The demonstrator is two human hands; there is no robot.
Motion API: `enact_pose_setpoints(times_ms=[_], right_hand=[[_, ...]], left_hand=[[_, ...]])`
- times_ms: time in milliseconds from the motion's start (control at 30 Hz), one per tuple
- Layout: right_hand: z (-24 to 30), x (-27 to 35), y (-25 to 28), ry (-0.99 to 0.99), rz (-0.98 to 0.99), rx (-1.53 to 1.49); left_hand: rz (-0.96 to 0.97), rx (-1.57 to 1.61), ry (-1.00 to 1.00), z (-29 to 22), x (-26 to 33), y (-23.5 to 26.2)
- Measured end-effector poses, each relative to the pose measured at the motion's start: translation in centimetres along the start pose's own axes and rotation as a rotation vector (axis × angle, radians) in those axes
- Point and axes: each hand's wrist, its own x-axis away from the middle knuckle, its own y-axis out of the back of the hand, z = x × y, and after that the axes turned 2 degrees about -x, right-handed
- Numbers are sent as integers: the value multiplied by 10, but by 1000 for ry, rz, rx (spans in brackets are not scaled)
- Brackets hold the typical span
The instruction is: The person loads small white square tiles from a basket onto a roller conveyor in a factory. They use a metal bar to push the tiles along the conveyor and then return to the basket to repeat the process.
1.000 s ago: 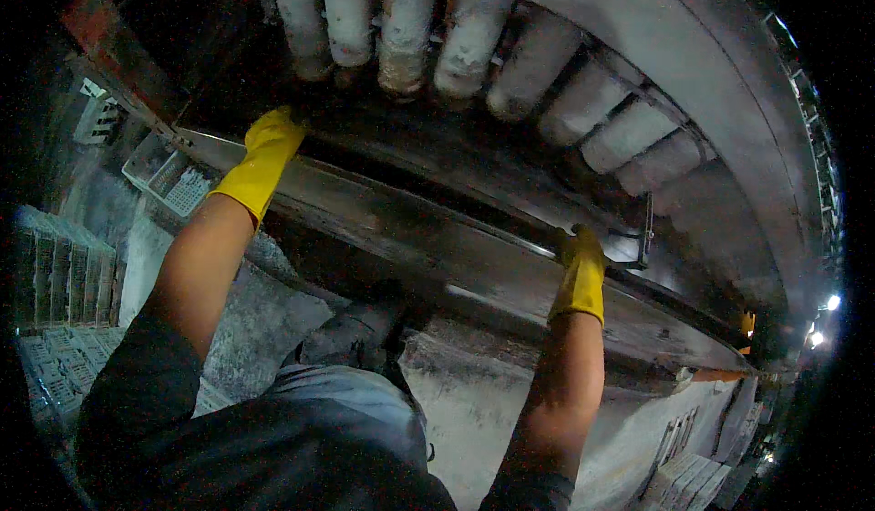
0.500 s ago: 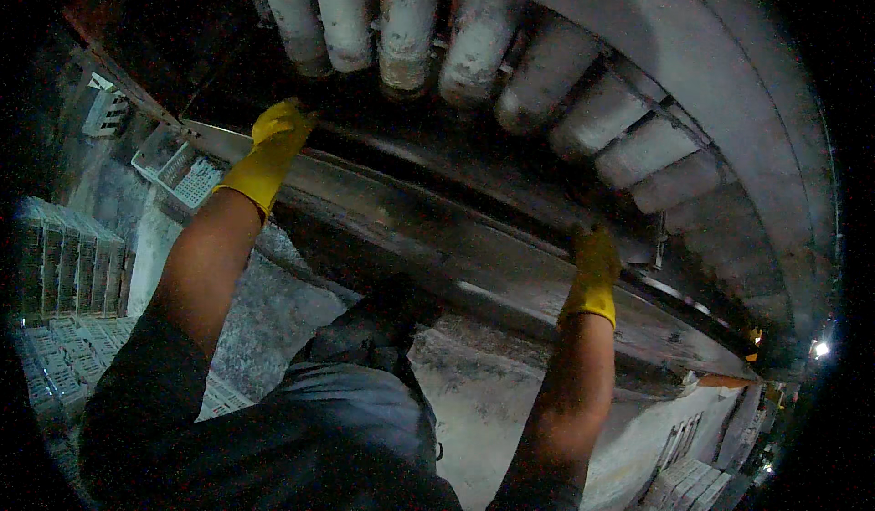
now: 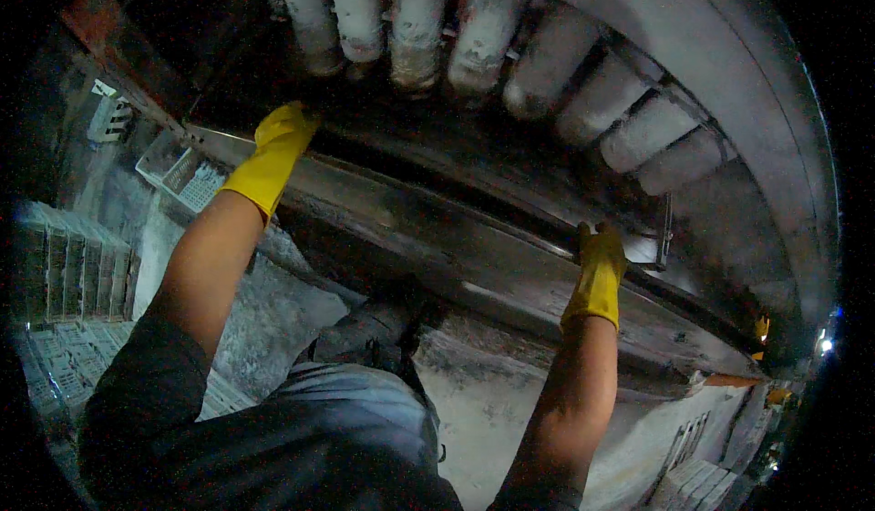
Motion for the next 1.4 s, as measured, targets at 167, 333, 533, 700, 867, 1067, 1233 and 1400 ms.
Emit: enact_pose_setpoints(times_ms=[167, 333, 533, 700, 867, 1067, 1233, 1400], right_hand=[[4, 8, 7, -53, 20, -22], [-2, 5, 2, -21, -36, 7], [-9, -7, -3, -56, 20, -7], [-30, -29, -27, 11, -37, -60], [-29, -31, -28, 23, -16, -37], [-50, -45, -43, 86, -147, -91], [-41, -35, -36, 63, -106, -136], [-21, -9, -12, -17, -24, -146]], left_hand=[[86, 54, 42, -14, 17, 27], [39, 52, 12, -8, 10, 15], [7, 89, 21, -7, 12, 11], [-19, 98, 14, -8, 15, 13], [-1, 115, 35, -5, 15, 15], [9, 102, 25, -9, 16, 16], [24, 155, 42, -6, 15, 11], [20, 150, 32, -11, 23, 18]])
